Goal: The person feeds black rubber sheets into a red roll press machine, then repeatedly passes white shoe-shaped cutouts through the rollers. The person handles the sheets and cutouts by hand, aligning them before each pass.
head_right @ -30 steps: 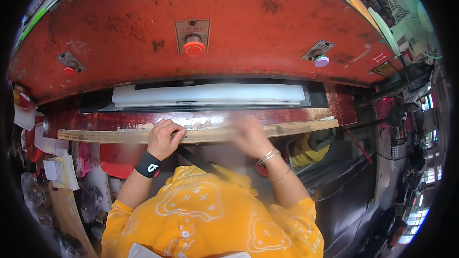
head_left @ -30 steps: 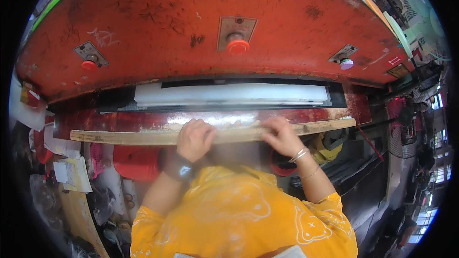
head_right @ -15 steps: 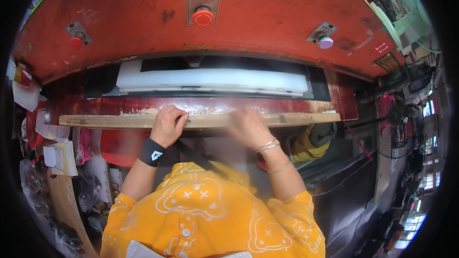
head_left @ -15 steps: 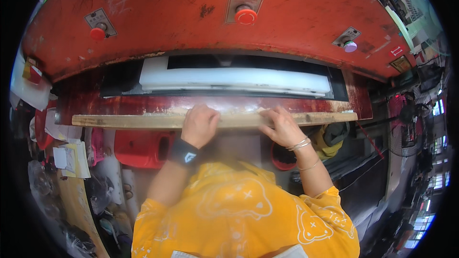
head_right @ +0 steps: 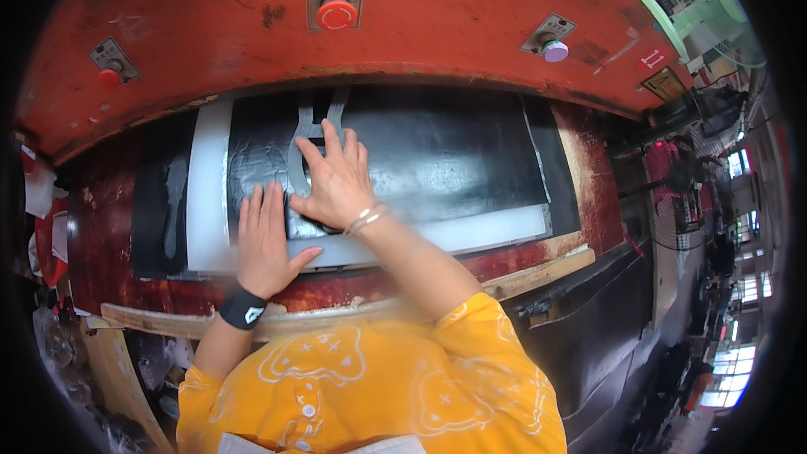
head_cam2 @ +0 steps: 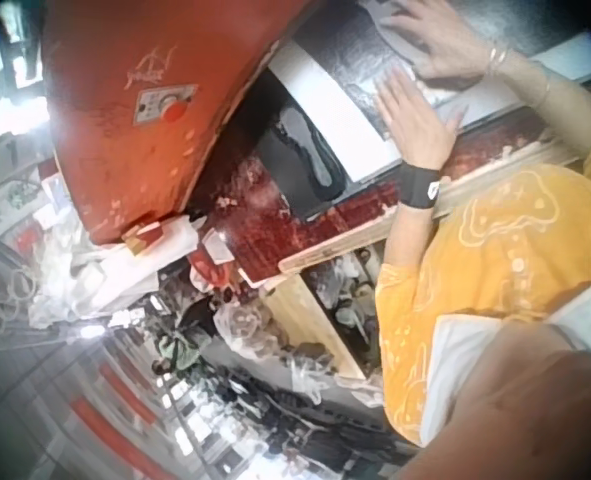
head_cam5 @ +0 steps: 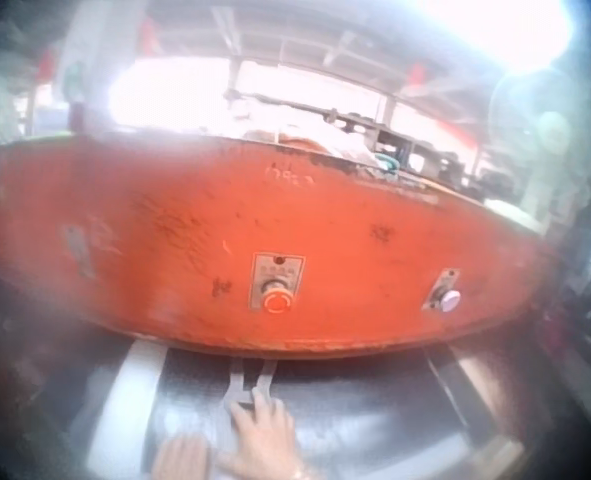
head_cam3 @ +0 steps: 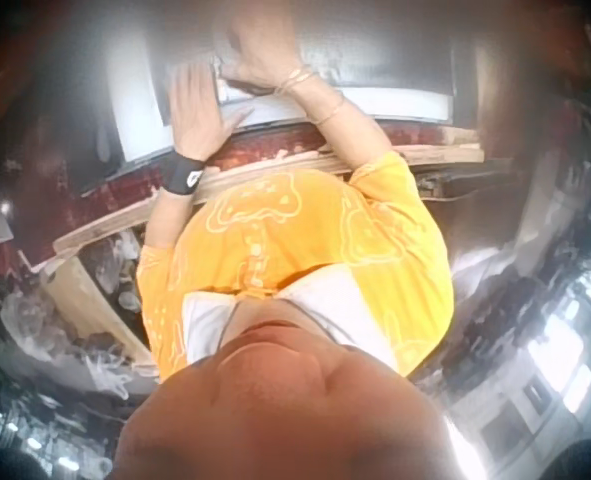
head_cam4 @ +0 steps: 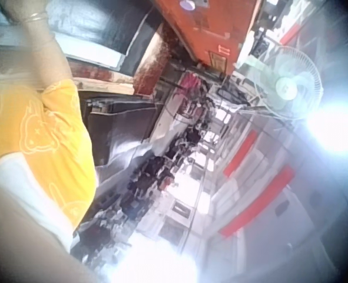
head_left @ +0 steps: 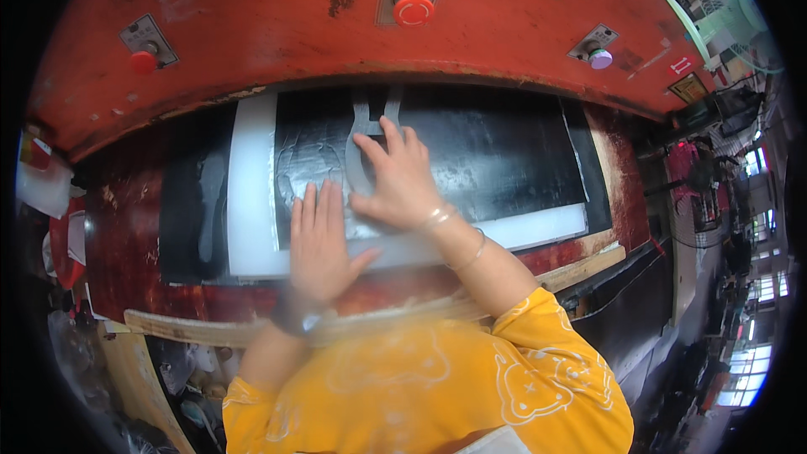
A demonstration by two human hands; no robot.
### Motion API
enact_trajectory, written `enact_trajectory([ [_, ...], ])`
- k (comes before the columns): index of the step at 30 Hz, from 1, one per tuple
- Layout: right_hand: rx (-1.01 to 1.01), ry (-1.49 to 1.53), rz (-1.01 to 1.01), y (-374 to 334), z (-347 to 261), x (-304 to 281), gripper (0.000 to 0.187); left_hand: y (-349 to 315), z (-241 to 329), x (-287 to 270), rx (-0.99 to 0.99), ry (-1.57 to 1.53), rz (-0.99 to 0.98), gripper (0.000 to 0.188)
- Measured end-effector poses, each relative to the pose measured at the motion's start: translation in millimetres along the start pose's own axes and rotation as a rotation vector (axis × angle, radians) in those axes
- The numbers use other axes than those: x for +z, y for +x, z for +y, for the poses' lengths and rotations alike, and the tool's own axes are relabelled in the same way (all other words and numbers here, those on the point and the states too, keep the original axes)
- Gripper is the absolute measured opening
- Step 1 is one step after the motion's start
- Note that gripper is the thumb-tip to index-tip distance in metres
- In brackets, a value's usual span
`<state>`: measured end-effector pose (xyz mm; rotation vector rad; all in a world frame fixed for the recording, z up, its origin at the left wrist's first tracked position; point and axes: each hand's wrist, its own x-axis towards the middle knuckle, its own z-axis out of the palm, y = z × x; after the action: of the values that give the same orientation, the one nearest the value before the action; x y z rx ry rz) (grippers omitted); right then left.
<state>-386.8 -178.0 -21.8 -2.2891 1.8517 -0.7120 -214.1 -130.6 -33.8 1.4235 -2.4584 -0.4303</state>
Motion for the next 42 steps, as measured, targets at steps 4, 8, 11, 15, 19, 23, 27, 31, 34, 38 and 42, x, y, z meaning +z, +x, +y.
enact_trajectory([
  [4,0.03,0.267,-0.105,-37,25,-45,0.071,-28,-1,11,0.017,0.036,0.053,0.081],
  [8,0.061,0.211,-0.048,-61,45,-60,0.068,-41,-1,17,0.08,0.076,0.154,0.074],
  [11,0.068,0.025,0.016,-66,47,-51,0.066,-41,1,15,0.063,0.052,0.146,0.074],
  [15,0.05,-0.093,0.041,-66,44,-39,0.064,-37,1,15,0.055,0.037,0.146,0.075],
  [19,0.022,-0.122,0.003,-61,54,-40,0.068,-31,-7,16,0.049,-0.014,0.159,0.073],
  [23,0.044,0.158,0.319,-41,91,-59,0.069,-28,-2,17,0.145,-0.258,0.208,0.059],
  [27,0.206,0.064,0.925,6,155,-99,0.065,-21,22,32,0.307,-0.833,-0.001,0.033],
  [31,0.236,0.001,1.261,65,211,-148,0.07,7,26,54,0.474,-0.666,0.039,0.028],
  [34,0.308,0.003,1.253,88,231,-159,0.072,33,13,58,0.49,-0.604,0.126,0.025],
  [38,0.218,0.203,1.147,66,230,-152,0.077,66,9,46,0.336,-0.536,0.174,0.011],
  [42,0.206,0.111,0.874,4,194,-123,0.063,86,17,35,0.236,-0.41,0.254,0.011],
])
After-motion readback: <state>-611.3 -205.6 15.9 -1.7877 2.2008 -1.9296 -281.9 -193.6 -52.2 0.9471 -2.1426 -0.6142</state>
